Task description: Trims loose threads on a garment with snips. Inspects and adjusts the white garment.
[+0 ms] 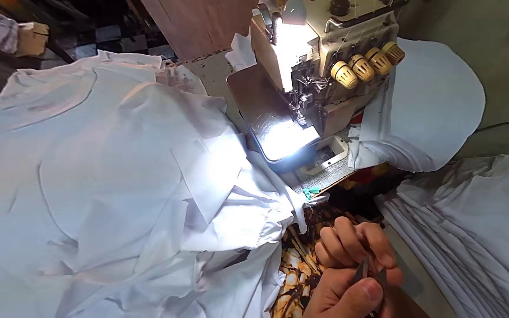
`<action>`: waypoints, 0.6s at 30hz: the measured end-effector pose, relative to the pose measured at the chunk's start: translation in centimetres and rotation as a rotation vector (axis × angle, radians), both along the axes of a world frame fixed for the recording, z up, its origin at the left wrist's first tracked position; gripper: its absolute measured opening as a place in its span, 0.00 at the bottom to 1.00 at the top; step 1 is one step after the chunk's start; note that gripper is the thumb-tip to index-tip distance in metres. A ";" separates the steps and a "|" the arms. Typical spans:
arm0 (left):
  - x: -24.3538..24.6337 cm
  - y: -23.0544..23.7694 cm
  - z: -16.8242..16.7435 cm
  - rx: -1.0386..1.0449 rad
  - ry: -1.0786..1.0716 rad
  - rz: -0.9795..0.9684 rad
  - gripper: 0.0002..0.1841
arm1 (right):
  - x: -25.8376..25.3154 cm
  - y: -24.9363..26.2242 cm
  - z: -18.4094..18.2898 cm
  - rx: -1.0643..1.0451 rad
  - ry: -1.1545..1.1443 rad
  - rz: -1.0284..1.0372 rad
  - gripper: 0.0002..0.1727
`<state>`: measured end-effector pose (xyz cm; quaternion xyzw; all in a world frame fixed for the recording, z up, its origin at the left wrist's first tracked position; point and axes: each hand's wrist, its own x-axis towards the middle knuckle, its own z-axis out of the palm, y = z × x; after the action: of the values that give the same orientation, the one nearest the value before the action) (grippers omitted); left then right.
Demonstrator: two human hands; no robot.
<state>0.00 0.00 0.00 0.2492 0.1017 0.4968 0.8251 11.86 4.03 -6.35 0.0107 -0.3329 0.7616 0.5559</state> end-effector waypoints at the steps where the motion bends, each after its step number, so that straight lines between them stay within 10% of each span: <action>1: 0.0 -0.2 0.2 0.015 0.029 0.024 0.16 | -0.1 -0.1 0.2 0.003 0.010 0.005 0.09; 18: 0.2 -1.0 0.8 0.377 0.600 0.404 0.24 | -1.5 1.9 3.0 0.136 -0.008 -0.059 0.07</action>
<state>0.17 -0.96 0.82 0.5051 0.2920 0.5642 0.5842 10.40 5.89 -3.33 0.0357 -0.3861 0.7207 0.5747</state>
